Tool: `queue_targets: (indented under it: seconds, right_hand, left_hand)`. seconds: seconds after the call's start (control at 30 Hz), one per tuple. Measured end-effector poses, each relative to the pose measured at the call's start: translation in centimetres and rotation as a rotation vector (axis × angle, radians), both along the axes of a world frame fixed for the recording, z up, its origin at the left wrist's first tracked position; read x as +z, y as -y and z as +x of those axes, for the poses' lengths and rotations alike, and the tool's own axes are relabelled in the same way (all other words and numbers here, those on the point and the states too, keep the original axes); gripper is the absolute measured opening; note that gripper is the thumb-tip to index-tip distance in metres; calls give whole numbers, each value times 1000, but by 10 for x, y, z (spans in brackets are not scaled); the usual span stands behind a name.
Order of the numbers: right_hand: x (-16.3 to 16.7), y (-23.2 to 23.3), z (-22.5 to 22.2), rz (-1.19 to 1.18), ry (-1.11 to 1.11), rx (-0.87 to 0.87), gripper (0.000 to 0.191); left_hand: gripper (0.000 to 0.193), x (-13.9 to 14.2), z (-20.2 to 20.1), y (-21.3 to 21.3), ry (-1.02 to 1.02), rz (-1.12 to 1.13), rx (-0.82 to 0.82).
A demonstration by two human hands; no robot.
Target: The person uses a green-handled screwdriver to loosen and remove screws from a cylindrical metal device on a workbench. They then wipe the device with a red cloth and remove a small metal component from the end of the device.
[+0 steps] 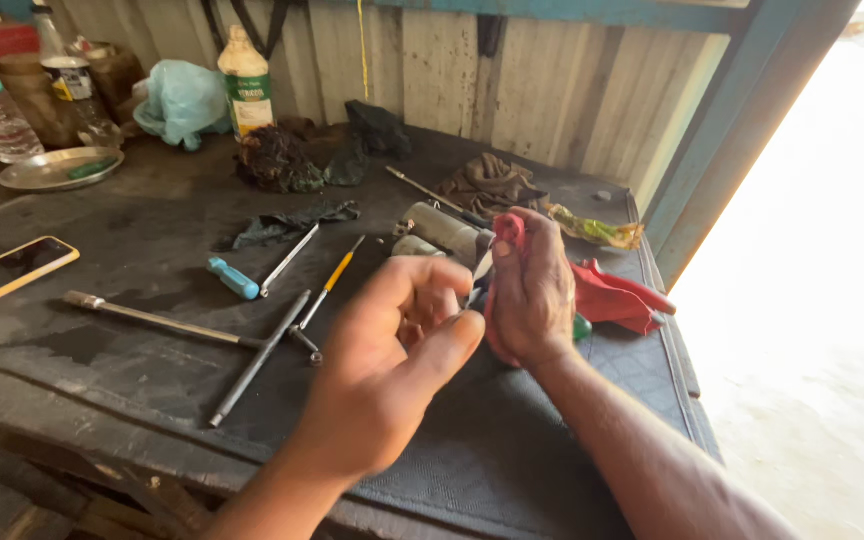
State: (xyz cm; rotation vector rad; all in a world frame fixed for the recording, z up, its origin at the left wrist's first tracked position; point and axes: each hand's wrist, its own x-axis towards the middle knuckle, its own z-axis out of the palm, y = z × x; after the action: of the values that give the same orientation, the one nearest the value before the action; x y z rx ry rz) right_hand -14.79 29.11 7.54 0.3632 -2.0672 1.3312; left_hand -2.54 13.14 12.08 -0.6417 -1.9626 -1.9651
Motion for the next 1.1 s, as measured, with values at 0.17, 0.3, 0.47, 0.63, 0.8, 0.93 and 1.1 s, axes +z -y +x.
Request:
queue_targets:
  seconds: [0.17,0.3,0.47,0.63,0.8,0.93,1.1]
  right_hand:
    - [16,13,23,-263,75,446,41]
    - [22,10,21,-747,473,814,58]
    - [11,-5,-4,-499,391,740,54]
    - [12,-52,-28,-228,344,64,22]
    - [12,-65,-18,449,490,87,34]
    - [6,-31,-2,675,567,120,77]
    - [18,-27,5,499,805,88,52]
  left_hand:
    - [61,-16,-59,-11,-399,-387,207]
    - [40,-31,-86,-12,-455,-447,381]
    - [47,-53,-90,-1,-561,-388,380]
    - [22,-52,-99,14,-235,-75,419]
    - [22,-50,-101,20,-211,-6,432]
    - [22,-56,-98,18,-347,-99,447]
    - [20,-50,-107,38,-216,310,508]
